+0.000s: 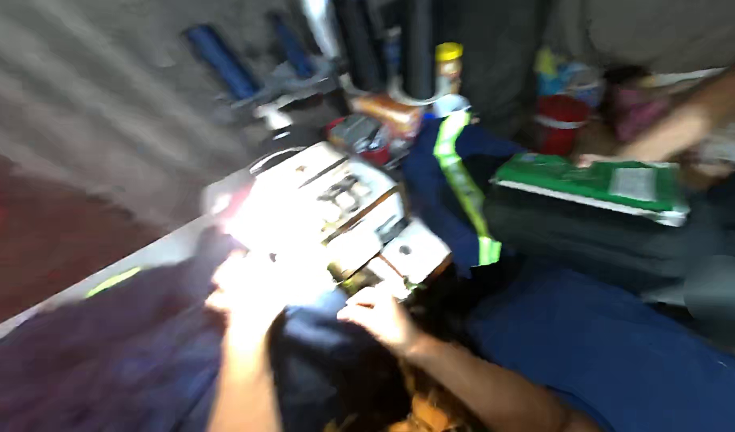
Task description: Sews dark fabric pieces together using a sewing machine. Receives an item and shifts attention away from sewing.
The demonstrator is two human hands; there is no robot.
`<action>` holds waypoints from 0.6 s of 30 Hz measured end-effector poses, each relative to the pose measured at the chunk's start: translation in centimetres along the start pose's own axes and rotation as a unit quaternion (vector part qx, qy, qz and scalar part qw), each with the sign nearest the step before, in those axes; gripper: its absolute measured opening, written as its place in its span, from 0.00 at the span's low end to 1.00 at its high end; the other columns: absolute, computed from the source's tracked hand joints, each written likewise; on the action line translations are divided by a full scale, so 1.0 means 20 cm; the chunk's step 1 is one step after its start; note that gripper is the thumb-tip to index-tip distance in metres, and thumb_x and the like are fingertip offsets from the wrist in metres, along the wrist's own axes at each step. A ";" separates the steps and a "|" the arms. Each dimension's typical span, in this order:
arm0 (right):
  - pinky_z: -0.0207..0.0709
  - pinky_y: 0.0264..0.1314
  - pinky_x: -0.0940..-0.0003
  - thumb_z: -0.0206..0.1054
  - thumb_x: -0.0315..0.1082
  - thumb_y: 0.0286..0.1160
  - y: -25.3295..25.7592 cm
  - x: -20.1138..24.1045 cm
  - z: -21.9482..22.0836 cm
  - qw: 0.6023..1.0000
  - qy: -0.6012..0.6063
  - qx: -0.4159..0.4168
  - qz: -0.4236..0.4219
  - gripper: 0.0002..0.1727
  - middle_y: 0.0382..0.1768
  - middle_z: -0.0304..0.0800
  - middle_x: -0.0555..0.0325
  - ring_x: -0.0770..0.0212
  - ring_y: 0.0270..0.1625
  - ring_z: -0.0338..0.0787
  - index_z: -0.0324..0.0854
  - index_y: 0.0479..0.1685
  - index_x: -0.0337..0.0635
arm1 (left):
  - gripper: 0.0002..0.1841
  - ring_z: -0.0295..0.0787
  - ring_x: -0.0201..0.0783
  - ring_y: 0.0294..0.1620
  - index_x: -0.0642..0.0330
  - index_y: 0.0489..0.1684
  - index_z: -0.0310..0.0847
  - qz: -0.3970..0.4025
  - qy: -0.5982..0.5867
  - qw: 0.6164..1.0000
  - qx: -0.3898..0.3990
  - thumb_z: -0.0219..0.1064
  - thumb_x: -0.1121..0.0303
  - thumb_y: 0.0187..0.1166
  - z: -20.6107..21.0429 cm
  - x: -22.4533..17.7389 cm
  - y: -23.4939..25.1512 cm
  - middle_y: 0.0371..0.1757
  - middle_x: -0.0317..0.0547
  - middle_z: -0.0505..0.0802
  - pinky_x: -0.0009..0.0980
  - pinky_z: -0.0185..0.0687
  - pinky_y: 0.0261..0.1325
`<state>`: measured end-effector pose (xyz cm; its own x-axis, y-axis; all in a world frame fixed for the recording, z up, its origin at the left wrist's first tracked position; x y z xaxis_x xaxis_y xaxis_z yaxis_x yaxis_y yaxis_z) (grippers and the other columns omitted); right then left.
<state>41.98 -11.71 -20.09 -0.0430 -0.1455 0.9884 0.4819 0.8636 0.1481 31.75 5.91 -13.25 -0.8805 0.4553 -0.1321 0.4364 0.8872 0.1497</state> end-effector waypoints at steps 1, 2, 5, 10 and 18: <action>0.82 0.53 0.75 0.76 0.32 0.70 0.01 -0.02 0.01 1.000 -0.014 0.001 -0.001 0.09 0.37 0.94 0.54 0.72 0.43 0.89 0.92 0.34 0.33 | 0.27 0.62 0.82 0.81 0.67 0.73 0.78 -0.009 -0.023 1.000 0.001 0.68 0.58 0.81 -0.02 0.02 -0.03 0.78 0.79 0.74 0.86 0.54 0.64; 0.83 0.50 0.76 0.76 0.33 0.69 0.02 -0.04 0.02 1.000 -0.025 -0.001 -0.004 0.09 0.34 0.94 0.57 0.75 0.40 0.89 0.93 0.32 0.35 | 0.27 0.60 0.80 0.82 0.66 0.74 0.78 -0.017 -0.033 0.999 0.005 0.70 0.59 0.79 -0.03 0.04 -0.03 0.81 0.76 0.71 0.85 0.53 0.66; 0.82 0.42 0.80 0.76 0.34 0.68 0.03 -0.07 0.03 1.000 -0.024 -0.006 -0.012 0.07 0.28 0.92 0.65 0.80 0.33 0.87 0.92 0.29 0.40 | 0.27 0.56 0.75 0.86 0.58 0.77 0.76 -0.016 -0.032 0.999 0.015 0.68 0.56 0.80 -0.02 0.06 -0.02 0.86 0.68 0.67 0.83 0.55 0.68; 0.75 0.36 0.86 0.74 0.35 0.70 0.01 -0.06 0.04 0.998 -0.033 -0.025 -0.044 0.09 0.24 0.86 0.69 0.83 0.29 0.81 0.89 0.27 0.40 | 0.28 0.53 0.72 0.88 0.53 0.82 0.73 -0.016 -0.019 0.999 0.026 0.60 0.50 0.86 -0.01 0.06 -0.02 0.87 0.63 0.66 0.80 0.56 0.68; 0.75 0.40 0.87 0.72 0.36 0.72 -0.02 -0.03 0.05 0.992 -0.076 -0.069 -0.080 0.10 0.28 0.87 0.67 0.84 0.33 0.82 0.90 0.28 0.40 | 0.28 0.52 0.73 0.88 0.55 0.83 0.71 -0.029 -0.008 0.999 0.041 0.59 0.53 0.88 -0.02 0.03 -0.01 0.88 0.65 0.64 0.81 0.56 0.68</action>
<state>40.99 -11.49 -20.64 -0.2540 -0.1915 0.9481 0.5728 0.7601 0.3069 31.02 5.96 -13.00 -0.9021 0.4036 -0.1530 0.3990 0.9149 0.0606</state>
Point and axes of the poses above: each hand's wrist, its own y-axis towards the middle knuckle, its own z-axis out of the palm, x = y × z, the point moved 3 cm from there along y, towards the middle knuckle
